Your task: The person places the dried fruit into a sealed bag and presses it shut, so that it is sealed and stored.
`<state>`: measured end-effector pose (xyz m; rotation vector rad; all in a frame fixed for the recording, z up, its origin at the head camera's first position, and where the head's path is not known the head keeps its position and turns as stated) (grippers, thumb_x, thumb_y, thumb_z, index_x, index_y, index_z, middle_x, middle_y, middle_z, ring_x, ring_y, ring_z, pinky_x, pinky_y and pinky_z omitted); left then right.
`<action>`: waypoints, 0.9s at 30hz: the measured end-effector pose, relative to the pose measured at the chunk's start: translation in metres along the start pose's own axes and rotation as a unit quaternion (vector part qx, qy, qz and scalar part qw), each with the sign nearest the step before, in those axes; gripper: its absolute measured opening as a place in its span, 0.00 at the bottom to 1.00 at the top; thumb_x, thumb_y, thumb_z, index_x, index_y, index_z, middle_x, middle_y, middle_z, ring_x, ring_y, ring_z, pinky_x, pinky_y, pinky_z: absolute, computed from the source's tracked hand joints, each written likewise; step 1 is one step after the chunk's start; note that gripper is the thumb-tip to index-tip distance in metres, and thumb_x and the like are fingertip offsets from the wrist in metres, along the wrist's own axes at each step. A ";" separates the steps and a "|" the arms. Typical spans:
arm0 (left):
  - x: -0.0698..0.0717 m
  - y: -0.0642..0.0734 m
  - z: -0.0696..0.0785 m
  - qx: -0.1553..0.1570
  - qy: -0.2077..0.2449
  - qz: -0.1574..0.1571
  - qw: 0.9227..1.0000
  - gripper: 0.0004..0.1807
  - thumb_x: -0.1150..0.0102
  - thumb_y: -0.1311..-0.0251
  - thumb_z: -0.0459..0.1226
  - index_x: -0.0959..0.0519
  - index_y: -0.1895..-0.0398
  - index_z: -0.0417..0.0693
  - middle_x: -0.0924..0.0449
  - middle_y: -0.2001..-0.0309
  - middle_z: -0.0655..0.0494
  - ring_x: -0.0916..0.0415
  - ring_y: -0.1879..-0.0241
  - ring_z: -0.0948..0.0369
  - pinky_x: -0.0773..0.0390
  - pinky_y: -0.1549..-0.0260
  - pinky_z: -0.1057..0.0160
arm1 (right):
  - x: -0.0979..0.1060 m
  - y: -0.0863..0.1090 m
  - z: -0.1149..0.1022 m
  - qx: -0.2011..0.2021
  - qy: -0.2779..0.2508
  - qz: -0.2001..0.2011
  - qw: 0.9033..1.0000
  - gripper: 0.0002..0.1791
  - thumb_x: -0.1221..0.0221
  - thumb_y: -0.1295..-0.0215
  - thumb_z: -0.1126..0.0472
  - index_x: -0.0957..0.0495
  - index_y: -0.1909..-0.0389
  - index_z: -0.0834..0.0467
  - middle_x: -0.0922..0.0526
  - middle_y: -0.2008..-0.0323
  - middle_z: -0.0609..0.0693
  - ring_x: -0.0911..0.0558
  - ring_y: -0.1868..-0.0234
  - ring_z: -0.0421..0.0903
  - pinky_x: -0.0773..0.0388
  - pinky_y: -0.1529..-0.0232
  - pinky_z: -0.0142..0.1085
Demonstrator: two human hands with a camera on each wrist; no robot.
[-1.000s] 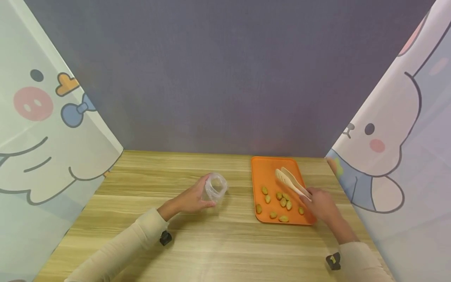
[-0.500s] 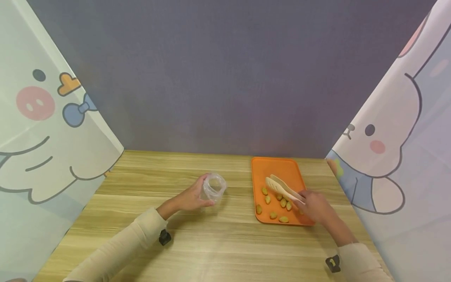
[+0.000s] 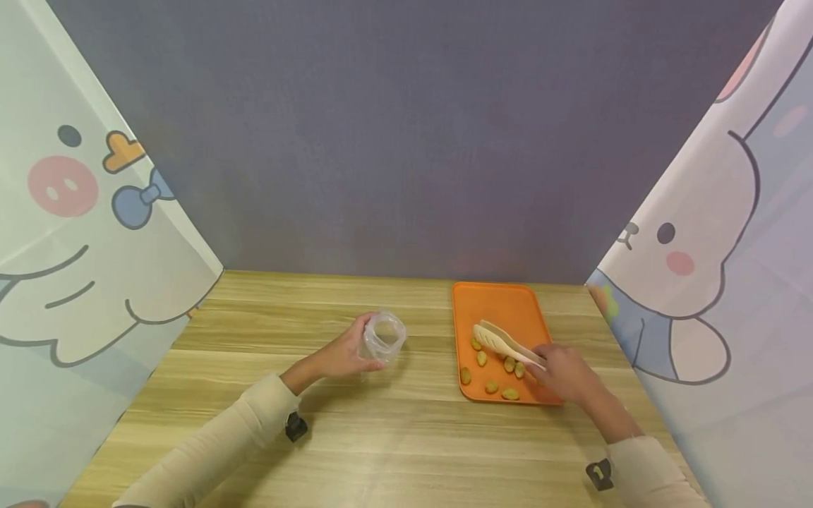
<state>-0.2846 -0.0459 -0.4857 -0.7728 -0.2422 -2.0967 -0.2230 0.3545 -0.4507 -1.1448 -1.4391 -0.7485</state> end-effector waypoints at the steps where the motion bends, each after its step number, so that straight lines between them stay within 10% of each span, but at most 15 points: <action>1: 0.000 0.000 0.000 0.003 0.002 0.000 1.000 0.59 0.25 0.46 0.48 0.54 0.21 0.39 0.35 0.32 0.35 0.30 0.37 0.47 0.31 0.34 0.42 | -0.001 0.000 0.000 0.000 -0.001 -0.001 1.000 0.11 0.35 0.33 0.56 0.16 0.59 0.61 0.25 0.77 0.39 0.32 0.78 0.33 0.33 0.74 0.32; 27: 0.003 0.002 -0.001 0.011 0.020 -0.001 1.000 0.57 0.25 0.45 0.43 0.55 0.21 0.42 0.37 0.31 0.36 0.31 0.36 0.47 0.34 0.33 0.40 | -0.009 -0.005 -0.004 -0.007 -0.028 -0.023 0.999 0.05 0.36 0.31 0.57 0.19 0.65 0.55 0.29 0.82 0.37 0.35 0.80 0.33 0.36 0.77 0.30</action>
Point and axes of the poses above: each hand's wrist, its own y-axis away from the middle knuckle, its own x-axis out of the back of the hand, z = x × y, the point moved 6 cm from there along -y, towards the middle knuckle
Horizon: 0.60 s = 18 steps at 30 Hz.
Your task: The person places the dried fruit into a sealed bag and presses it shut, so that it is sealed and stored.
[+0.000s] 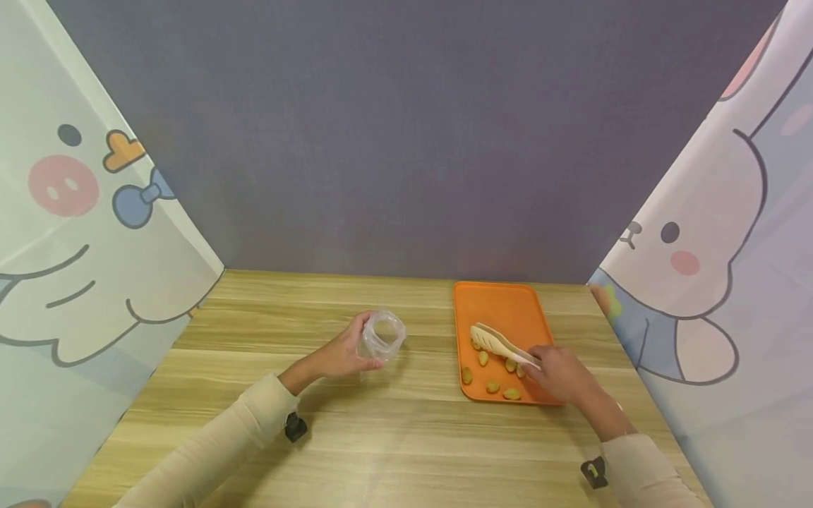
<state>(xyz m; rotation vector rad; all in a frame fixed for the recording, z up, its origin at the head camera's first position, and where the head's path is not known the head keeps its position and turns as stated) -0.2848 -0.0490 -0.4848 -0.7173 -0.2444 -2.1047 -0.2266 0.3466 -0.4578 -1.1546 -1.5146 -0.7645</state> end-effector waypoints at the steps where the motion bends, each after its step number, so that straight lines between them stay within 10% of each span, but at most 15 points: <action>1: 0.000 0.000 0.000 0.001 -0.001 0.000 1.000 0.58 0.25 0.45 0.43 0.55 0.21 0.42 0.38 0.31 0.36 0.31 0.36 0.47 0.34 0.32 0.40 | 0.000 0.000 0.000 0.000 0.001 0.000 1.000 0.05 0.36 0.32 0.57 0.19 0.65 0.55 0.29 0.82 0.37 0.35 0.80 0.33 0.36 0.77 0.30; 18: -0.001 0.001 -0.001 -0.005 -0.003 0.009 1.000 0.58 0.25 0.46 0.46 0.54 0.21 0.41 0.37 0.31 0.38 0.32 0.35 0.48 0.33 0.33 0.40 | -0.001 -0.001 0.001 0.006 0.013 0.008 1.000 0.07 0.36 0.32 0.58 0.17 0.62 0.58 0.29 0.81 0.38 0.34 0.79 0.34 0.36 0.76 0.31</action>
Point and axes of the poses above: each hand's wrist, its own y-axis away from the middle knuckle, its own x-axis out of the back of the hand, z = x × y, the point moved 6 cm from there along -y, towards the middle knuckle
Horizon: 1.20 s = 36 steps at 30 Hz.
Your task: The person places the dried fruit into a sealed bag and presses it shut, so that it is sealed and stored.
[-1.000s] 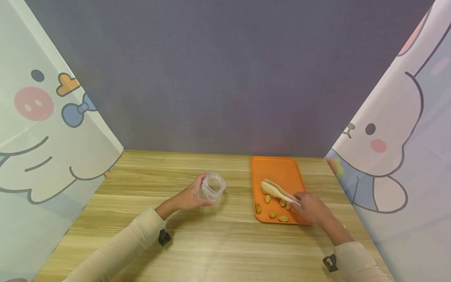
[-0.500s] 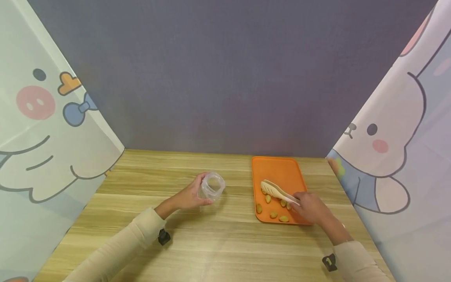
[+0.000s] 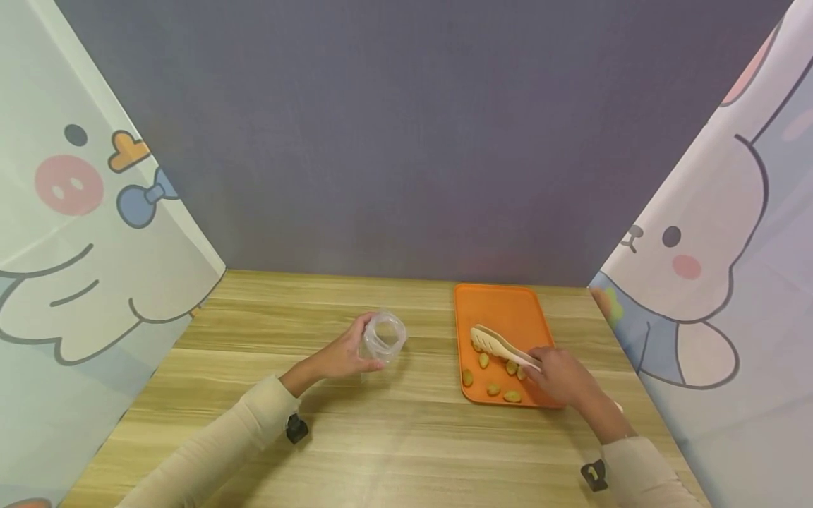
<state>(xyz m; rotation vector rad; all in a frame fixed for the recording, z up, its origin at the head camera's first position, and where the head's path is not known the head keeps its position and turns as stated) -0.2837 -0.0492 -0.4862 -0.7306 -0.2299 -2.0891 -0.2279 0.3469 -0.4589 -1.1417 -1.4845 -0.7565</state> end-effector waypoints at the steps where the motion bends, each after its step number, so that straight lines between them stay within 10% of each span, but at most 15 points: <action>1: 0.000 0.000 0.000 0.000 -0.002 0.001 1.000 0.58 0.25 0.46 0.46 0.54 0.21 0.41 0.37 0.31 0.38 0.31 0.35 0.48 0.33 0.33 0.40 | 0.001 0.000 0.000 -0.001 -0.001 0.001 1.000 0.07 0.36 0.32 0.58 0.17 0.62 0.58 0.29 0.80 0.38 0.34 0.79 0.34 0.36 0.76 0.31; 36: -0.006 -0.005 0.001 -0.009 0.004 -0.003 1.000 0.56 0.27 0.43 0.45 0.54 0.22 0.39 0.36 0.32 0.36 0.31 0.36 0.47 0.32 0.34 0.40 | 0.021 -0.024 -0.034 0.043 -0.034 0.042 0.998 0.11 0.36 0.30 0.59 0.16 0.53 0.61 0.23 0.77 0.38 0.35 0.81 0.30 0.34 0.77 0.29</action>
Point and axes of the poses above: each hand's wrist, its own y-axis away from the middle knuckle, its own x-axis out of the back of the hand, z = x × y, the point moved 6 cm from there along -y, towards the middle knuckle
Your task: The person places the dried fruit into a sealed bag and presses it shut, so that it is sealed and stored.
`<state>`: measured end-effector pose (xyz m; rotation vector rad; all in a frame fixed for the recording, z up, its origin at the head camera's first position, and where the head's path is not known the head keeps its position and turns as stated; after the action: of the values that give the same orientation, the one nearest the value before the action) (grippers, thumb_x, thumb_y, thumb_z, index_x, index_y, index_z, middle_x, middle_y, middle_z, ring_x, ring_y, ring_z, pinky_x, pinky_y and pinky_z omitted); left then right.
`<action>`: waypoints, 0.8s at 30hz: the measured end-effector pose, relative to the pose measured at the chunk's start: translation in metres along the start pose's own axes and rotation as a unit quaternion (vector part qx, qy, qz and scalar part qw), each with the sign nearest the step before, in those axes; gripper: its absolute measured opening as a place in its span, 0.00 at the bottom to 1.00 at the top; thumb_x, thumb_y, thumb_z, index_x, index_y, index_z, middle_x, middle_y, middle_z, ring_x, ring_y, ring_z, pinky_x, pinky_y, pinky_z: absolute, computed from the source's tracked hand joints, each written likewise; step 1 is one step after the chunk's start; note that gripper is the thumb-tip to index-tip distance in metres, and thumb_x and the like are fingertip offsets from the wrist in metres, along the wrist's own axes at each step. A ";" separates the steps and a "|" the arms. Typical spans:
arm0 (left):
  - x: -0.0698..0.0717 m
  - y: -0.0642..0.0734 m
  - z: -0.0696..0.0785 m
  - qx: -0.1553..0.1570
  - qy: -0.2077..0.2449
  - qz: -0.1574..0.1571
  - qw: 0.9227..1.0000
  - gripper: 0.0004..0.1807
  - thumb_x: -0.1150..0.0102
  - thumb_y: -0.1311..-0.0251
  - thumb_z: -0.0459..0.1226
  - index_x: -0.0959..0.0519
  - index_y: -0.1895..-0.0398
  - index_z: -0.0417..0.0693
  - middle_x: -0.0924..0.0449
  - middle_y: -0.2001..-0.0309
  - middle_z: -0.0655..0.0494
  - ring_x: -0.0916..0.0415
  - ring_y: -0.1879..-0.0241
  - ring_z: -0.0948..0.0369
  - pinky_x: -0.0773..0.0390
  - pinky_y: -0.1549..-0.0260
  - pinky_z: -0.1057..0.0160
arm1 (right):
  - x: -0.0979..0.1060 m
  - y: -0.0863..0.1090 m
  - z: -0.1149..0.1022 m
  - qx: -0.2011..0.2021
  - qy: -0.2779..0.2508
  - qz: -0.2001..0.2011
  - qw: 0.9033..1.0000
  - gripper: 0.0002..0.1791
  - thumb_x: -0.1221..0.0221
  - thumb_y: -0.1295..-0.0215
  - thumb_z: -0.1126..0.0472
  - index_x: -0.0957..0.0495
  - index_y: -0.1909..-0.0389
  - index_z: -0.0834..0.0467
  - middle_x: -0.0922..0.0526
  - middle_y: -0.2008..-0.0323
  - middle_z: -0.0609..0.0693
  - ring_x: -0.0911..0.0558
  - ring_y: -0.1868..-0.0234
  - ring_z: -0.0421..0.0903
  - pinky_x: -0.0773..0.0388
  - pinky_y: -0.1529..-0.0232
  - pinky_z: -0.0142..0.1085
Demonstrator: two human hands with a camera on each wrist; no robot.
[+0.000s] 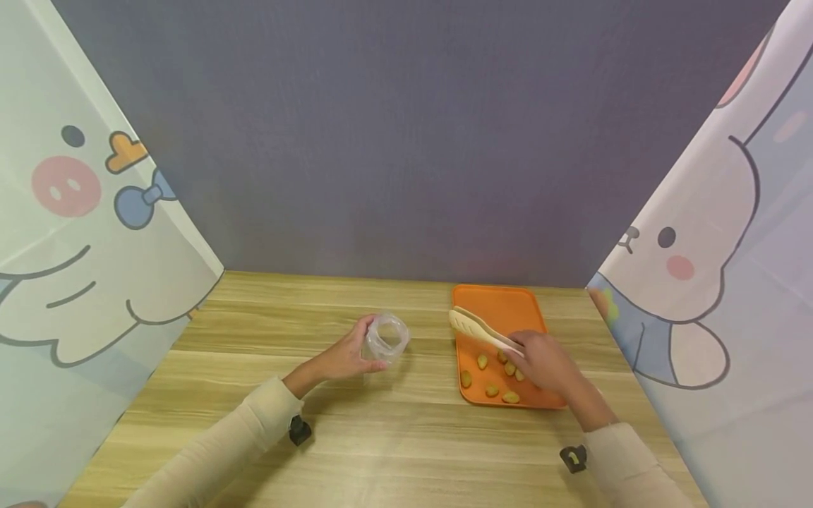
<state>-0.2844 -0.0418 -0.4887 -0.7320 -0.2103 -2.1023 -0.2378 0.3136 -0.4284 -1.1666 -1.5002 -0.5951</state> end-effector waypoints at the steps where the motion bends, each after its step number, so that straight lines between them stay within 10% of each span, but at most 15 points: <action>1: 0.000 0.000 0.000 0.000 -0.003 0.001 1.000 0.56 0.27 0.43 0.45 0.54 0.22 0.39 0.36 0.32 0.36 0.31 0.36 0.47 0.32 0.34 0.40 | 0.000 -0.001 -0.002 0.000 -0.003 0.000 1.000 0.12 0.36 0.31 0.59 0.16 0.52 0.62 0.23 0.76 0.39 0.35 0.81 0.30 0.34 0.77 0.29; 24: -0.001 0.001 0.001 0.017 0.009 0.002 1.000 0.55 0.29 0.42 0.48 0.54 0.21 0.43 0.34 0.33 0.42 0.30 0.37 0.49 0.33 0.33 0.42 | -0.008 -0.024 -0.037 0.022 -0.032 0.010 0.999 0.14 0.35 0.31 0.56 0.15 0.50 0.60 0.12 0.60 0.52 0.31 0.77 0.31 0.31 0.74 0.30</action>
<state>-0.2825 -0.0409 -0.4886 -0.6938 -0.2337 -2.0957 -0.2439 0.2700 -0.4202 -1.1766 -1.5466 -0.5123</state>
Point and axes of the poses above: each hand's wrist, its own y-axis away from the middle knuckle, its own x-axis out of the back of the hand, z = x × y, the point moved 6 cm from there along -y, towards the middle knuckle
